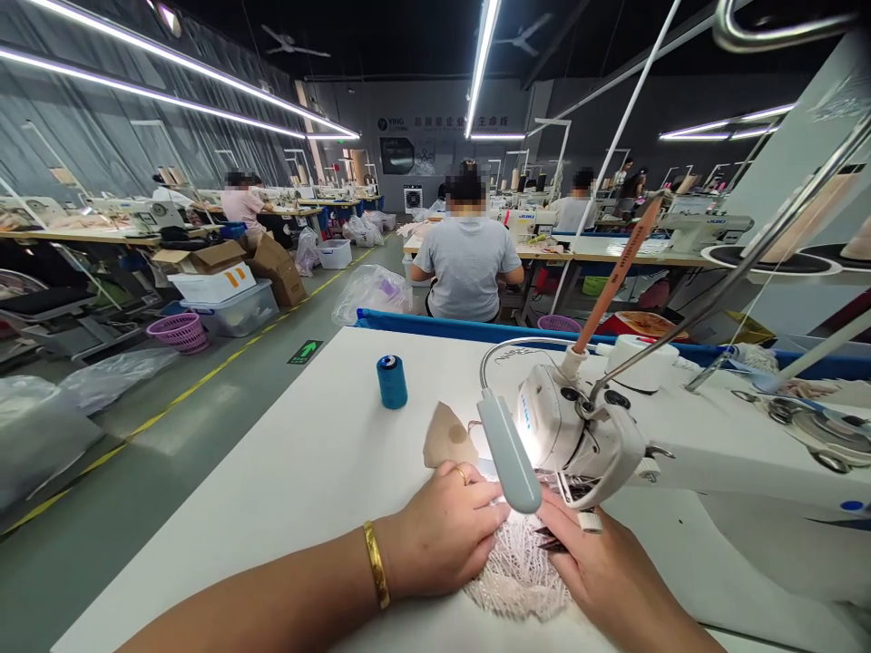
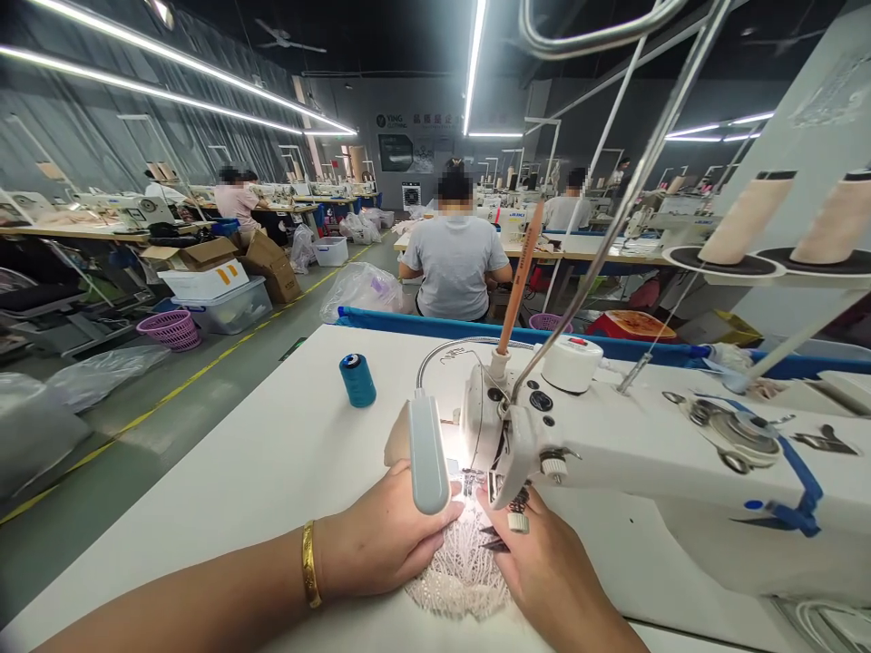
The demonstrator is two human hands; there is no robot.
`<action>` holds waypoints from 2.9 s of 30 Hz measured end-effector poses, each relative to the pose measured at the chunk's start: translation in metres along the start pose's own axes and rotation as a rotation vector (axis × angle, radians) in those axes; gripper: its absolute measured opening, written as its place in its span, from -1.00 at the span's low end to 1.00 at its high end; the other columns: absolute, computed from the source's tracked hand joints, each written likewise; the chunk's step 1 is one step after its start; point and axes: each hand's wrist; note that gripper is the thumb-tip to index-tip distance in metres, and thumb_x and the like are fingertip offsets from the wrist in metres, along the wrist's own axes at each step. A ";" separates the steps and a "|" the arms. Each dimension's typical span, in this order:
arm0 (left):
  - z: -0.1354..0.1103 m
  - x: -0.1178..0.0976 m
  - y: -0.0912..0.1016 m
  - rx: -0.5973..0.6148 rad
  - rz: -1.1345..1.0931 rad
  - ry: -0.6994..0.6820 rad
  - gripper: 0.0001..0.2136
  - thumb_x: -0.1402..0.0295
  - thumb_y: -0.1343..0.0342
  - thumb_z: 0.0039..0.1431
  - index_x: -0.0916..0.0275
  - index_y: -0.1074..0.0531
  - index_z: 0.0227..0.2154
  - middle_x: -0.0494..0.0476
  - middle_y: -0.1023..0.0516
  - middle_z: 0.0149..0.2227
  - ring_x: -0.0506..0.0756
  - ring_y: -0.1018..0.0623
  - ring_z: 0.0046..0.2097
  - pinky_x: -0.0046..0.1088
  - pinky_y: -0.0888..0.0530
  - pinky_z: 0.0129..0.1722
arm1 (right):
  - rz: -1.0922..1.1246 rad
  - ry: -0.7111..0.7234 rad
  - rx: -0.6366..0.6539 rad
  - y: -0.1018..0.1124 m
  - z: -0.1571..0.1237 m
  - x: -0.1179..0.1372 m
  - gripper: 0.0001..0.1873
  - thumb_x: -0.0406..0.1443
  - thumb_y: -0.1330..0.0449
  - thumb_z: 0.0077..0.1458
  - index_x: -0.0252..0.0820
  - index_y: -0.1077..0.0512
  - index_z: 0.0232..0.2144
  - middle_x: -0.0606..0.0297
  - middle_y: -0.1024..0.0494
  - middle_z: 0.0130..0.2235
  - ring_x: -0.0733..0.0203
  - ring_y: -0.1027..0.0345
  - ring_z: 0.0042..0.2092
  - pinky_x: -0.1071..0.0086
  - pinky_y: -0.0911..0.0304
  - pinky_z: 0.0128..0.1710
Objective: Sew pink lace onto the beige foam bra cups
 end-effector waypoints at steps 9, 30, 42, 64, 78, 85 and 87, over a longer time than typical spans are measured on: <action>-0.001 -0.002 -0.003 -0.047 0.054 -0.028 -0.75 0.34 -0.08 0.33 0.20 -0.46 0.03 0.23 -0.59 -0.02 0.25 -0.52 -0.12 -0.13 -0.42 -0.12 | -0.001 0.032 -0.030 0.003 0.001 0.001 -0.14 -0.49 -0.03 0.06 0.12 -0.23 0.39 0.23 -0.54 0.22 -0.02 -0.51 0.08 0.27 -0.54 -0.15; 0.000 0.000 -0.004 -0.112 0.012 -0.076 -0.79 0.39 -0.04 0.33 0.26 -0.48 -0.05 0.29 -0.60 0.09 0.31 -0.58 0.00 0.02 -0.51 0.00 | 0.004 0.069 -0.096 0.002 0.004 -0.002 -0.37 -0.47 -0.03 0.05 -0.04 -0.49 0.15 0.06 -0.61 0.04 -0.03 -0.56 -0.07 0.25 -0.55 -0.26; 0.000 -0.002 -0.005 -0.153 0.039 -0.063 -0.78 0.41 -0.04 0.33 0.22 -0.50 -0.04 0.25 -0.61 0.10 0.30 -0.58 -0.01 -0.02 -0.55 -0.06 | 0.059 0.053 -0.116 -0.003 0.005 -0.002 -0.35 -0.46 -0.02 0.12 0.05 -0.44 0.21 0.14 -0.62 0.07 0.02 -0.55 -0.04 0.27 -0.54 -0.24; 0.000 -0.002 -0.006 -0.105 0.032 -0.023 -0.82 0.39 -0.06 0.34 0.18 -0.50 -0.07 0.25 -0.63 0.01 0.29 -0.56 0.02 -0.05 -0.50 0.02 | 0.130 0.097 -0.316 0.013 0.007 -0.001 -0.69 -0.49 -0.03 0.13 -0.11 -0.46 -0.17 0.16 -0.60 -0.22 0.07 -0.51 -0.25 0.32 -0.43 -0.41; -0.001 -0.002 -0.006 -0.101 0.016 -0.029 -0.83 0.38 -0.03 0.37 0.20 -0.50 -0.10 0.24 -0.63 -0.03 0.28 -0.55 0.01 -0.07 -0.48 0.02 | 0.176 0.079 -0.301 0.015 0.007 0.001 -0.72 -0.51 0.00 0.20 -0.07 -0.36 -0.16 0.21 -0.55 -0.22 0.13 -0.47 -0.28 0.35 -0.36 -0.42; -0.001 -0.003 0.000 -0.085 -0.019 -0.055 -0.83 0.29 -0.07 0.37 0.20 -0.47 -0.07 0.25 -0.60 -0.02 0.28 -0.54 0.03 -0.07 -0.46 0.06 | 0.076 0.336 -0.256 0.017 -0.002 0.008 -0.39 -0.52 -0.02 0.12 -0.12 -0.33 0.21 0.17 -0.66 -0.03 0.02 -0.50 -0.07 0.26 -0.44 -0.12; -0.002 -0.002 -0.001 -0.080 -0.017 -0.066 -0.83 0.27 -0.08 0.37 0.20 -0.47 -0.08 0.23 -0.61 -0.04 0.27 -0.54 0.00 -0.08 -0.46 0.04 | 0.073 0.364 -0.202 0.014 -0.005 0.008 -0.40 -0.50 -0.03 0.13 -0.13 -0.33 0.21 0.16 -0.64 0.07 0.00 -0.51 -0.01 0.23 -0.43 -0.03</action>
Point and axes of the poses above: each hand's wrist, its own z-axis towards the middle knuckle, its own y-axis out of the back of the hand, x = y × z
